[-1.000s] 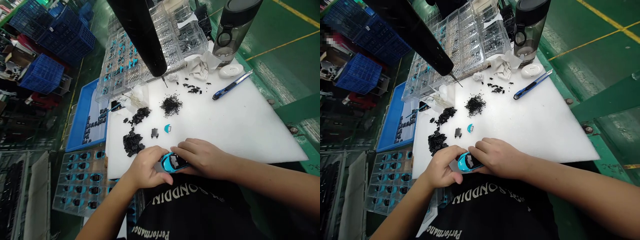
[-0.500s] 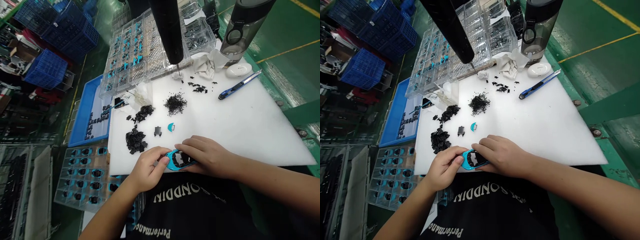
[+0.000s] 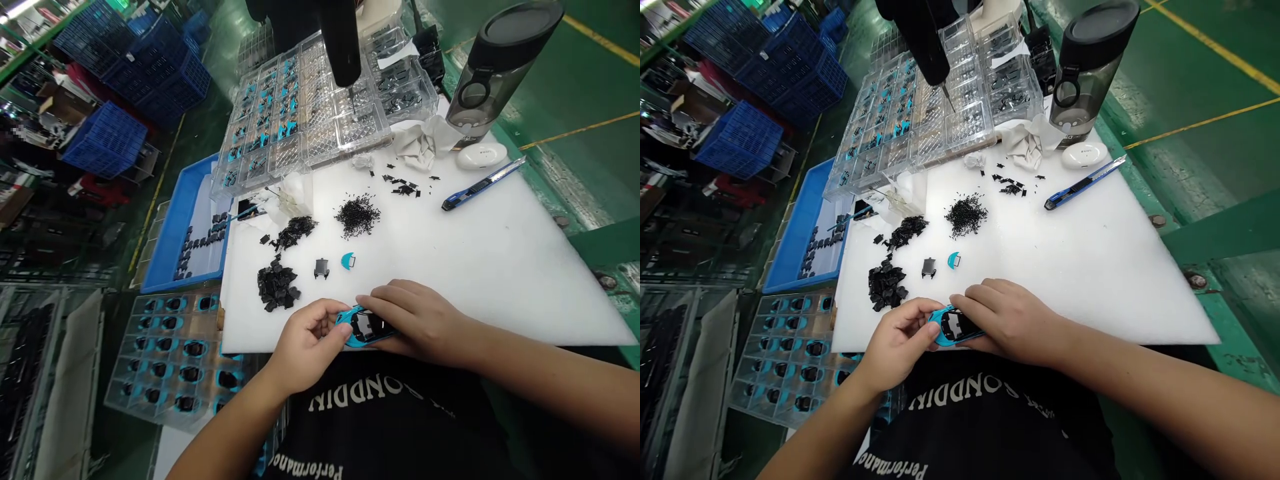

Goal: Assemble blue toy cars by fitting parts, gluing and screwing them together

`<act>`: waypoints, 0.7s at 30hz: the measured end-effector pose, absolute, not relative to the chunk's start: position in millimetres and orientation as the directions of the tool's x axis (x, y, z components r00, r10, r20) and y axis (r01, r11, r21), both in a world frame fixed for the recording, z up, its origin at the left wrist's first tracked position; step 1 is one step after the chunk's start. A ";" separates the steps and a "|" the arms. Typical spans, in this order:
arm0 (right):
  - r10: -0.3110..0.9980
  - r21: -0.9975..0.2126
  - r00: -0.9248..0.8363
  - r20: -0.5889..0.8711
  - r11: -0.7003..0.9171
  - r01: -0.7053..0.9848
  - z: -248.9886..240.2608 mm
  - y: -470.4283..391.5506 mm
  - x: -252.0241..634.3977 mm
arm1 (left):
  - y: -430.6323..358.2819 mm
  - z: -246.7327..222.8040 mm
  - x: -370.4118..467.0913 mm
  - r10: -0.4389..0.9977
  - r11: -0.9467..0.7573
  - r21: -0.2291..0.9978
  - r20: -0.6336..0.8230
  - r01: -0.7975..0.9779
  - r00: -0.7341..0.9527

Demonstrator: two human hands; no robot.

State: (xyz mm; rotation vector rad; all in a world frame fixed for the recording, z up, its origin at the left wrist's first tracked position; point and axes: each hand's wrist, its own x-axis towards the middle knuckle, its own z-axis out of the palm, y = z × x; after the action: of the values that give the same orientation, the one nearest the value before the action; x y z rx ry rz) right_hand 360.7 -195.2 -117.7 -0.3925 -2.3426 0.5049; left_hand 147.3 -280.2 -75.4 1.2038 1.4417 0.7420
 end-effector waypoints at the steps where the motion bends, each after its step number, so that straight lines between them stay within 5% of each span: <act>1: 0.448 -0.507 -0.692 0.566 0.851 0.136 -116.3 -195.0 360.7 | -280.1 -77.3 145.0 0.956 0.253 0.928 -0.283 0.273 0.077; 4: 0.621 -0.798 -0.672 0.402 0.597 0.074 -108.2 -193.4 361.8 | -277.1 -83.5 138.9 0.999 -0.039 0.946 0.030 0.323 0.033; 6: 0.666 -0.972 -0.727 0.165 0.236 -0.004 -101.7 -192.4 362.9 | -271.1 -84.5 139.4 0.961 -0.266 0.874 0.272 0.406 0.044; 10: 0.530 -0.900 -0.843 -0.091 -0.405 -0.157 -96.2 -194.2 361.6 | -252.3 -72.7 154.8 0.857 -0.489 0.687 0.493 0.537 0.149; 13: 0.507 -0.829 -0.852 -0.130 -0.527 -0.187 -98.7 -198.8 358.5 | -240.1 -62.3 167.6 0.831 -0.517 0.635 0.534 0.574 0.158; 21: 0.509 -0.824 -0.846 -0.159 -0.541 -0.170 -102.4 -206.0 354.3 | -236.9 -64.0 174.6 0.829 -0.504 0.640 0.547 0.580 0.116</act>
State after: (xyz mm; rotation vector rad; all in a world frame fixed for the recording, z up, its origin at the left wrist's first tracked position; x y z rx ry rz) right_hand 354.3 -206.0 -102.4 -0.5436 -1.2209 2.3946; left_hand 174.6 -236.9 -64.0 2.1280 1.3890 1.3351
